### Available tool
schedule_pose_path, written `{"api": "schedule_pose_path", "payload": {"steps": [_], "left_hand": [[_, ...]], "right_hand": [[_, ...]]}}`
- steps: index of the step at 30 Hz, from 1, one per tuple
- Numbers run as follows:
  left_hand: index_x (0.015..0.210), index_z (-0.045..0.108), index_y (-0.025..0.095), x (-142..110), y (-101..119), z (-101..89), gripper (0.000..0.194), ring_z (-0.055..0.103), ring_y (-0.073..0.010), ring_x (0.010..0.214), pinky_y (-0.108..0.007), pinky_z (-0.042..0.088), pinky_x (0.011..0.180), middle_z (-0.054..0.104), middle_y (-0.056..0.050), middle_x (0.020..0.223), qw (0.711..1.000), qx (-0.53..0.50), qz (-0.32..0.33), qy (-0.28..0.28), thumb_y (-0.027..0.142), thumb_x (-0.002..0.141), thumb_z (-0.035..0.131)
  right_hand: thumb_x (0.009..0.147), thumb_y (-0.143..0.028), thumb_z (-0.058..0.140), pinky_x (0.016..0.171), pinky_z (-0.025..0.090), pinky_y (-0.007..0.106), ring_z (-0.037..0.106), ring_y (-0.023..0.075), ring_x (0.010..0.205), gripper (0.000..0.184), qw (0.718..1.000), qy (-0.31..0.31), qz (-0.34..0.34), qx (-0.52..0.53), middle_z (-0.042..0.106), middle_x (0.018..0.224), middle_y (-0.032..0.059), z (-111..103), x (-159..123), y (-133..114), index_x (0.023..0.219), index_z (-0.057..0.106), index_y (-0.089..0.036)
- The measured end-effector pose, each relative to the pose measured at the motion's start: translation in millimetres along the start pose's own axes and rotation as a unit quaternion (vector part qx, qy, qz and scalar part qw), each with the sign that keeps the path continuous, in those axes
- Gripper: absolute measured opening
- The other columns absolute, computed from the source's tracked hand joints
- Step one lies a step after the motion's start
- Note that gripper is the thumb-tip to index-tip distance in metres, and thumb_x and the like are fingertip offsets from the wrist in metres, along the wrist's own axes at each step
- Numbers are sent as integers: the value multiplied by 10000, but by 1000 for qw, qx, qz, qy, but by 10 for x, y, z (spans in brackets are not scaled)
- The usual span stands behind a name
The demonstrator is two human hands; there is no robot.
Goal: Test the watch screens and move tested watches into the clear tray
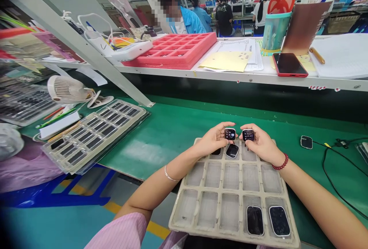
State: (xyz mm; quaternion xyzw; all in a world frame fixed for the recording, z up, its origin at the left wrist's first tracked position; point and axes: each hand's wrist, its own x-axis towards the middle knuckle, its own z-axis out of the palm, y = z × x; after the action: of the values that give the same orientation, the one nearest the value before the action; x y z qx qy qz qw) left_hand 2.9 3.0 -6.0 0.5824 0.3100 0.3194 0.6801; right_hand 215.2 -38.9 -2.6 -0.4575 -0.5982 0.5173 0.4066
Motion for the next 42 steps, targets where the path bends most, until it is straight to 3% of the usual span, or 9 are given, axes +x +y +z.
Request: {"api": "schedule_pose_path", "payload": {"steps": [5, 9, 12, 16, 21, 27, 32, 36, 42], "left_hand": [[1458, 341, 202, -3, -3, 2, 820, 665, -151, 850, -305, 516, 822, 680, -76, 1002, 1000, 3, -1, -12, 128, 726, 704], [1224, 594, 131, 6, -5, -23, 456, 653, -133, 686, -240, 476, 624, 705, -97, 924, 1000, 23, -4, -5, 351, 828, 654], [1127, 645, 104, 13, -9, -38, 461, 639, -130, 626, -217, 406, 519, 710, -114, 879, 999, 47, -10, 17, 486, 895, 532], [1406, 442, 182, 15, -11, -34, 695, 674, -158, 755, -230, 463, 609, 704, -98, 988, 1000, 25, -10, 12, 335, 784, 712], [1133, 633, 115, 24, -25, -30, 424, 663, -148, 674, -221, 428, 541, 702, -102, 885, 998, 55, -17, -4, 446, 874, 576], [1367, 475, 187, 6, -2, -26, 650, 679, -156, 760, -219, 445, 589, 700, -85, 980, 999, 38, -13, 8, 318, 777, 714], [1139, 639, 113, 10, -1, -30, 440, 668, -167, 700, -238, 431, 555, 701, -99, 854, 998, 54, -17, 9, 462, 888, 546], [1205, 586, 141, 18, 6, -19, 460, 672, -161, 782, -266, 499, 692, 696, -97, 991, 999, 38, -11, 24, 270, 778, 694], [1136, 588, 137, -10, 50, 10, 423, 663, -141, 770, -312, 516, 814, 697, -80, 957, 999, 46, -9, 22, 122, 722, 674]], "right_hand": [[761, -209, 648, 569, 491, 288, 557, 148, 667, 379, 1000, 0, 10, 0, 661, 944, 51, -8, -2, 2, 1121, 531, -219], [899, -369, 548, 530, 486, 286, 527, 111, 522, 206, 999, -6, 40, 19, 668, 821, 40, -28, 0, -4, 993, 598, -192], [948, -456, 460, 530, 500, 290, 559, 121, 530, 321, 998, -5, 42, 47, 675, 807, 56, -30, 3, -6, 981, 617, -179], [804, -316, 691, 541, 514, 266, 623, 144, 662, 375, 998, 15, 40, 35, 686, 956, 53, -13, 8, -3, 1138, 553, -218], [888, -411, 576, 538, 524, 286, 623, 136, 582, 273, 997, -3, 51, 53, 707, 879, 78, -28, 14, 3, 1025, 609, -177], [812, -305, 688, 537, 529, 263, 638, 146, 670, 364, 999, 14, 34, 38, 698, 957, 62, -25, 23, 7, 1140, 563, -209], [923, -411, 534, 535, 541, 288, 649, 151, 623, 276, 998, -3, 49, 45, 713, 919, 97, -34, 27, 22, 1044, 618, -177], [854, -302, 622, 586, 557, 301, 669, 169, 733, 328, 999, 11, 31, 39, 687, 1026, 90, -37, 24, 40, 1162, 559, -209], [793, -210, 619, 624, 565, 336, 680, 188, 784, 393, 1000, 3, 24, 17, 680, 1061, 98, -17, 16, 49, 1179, 546, -216]]}}
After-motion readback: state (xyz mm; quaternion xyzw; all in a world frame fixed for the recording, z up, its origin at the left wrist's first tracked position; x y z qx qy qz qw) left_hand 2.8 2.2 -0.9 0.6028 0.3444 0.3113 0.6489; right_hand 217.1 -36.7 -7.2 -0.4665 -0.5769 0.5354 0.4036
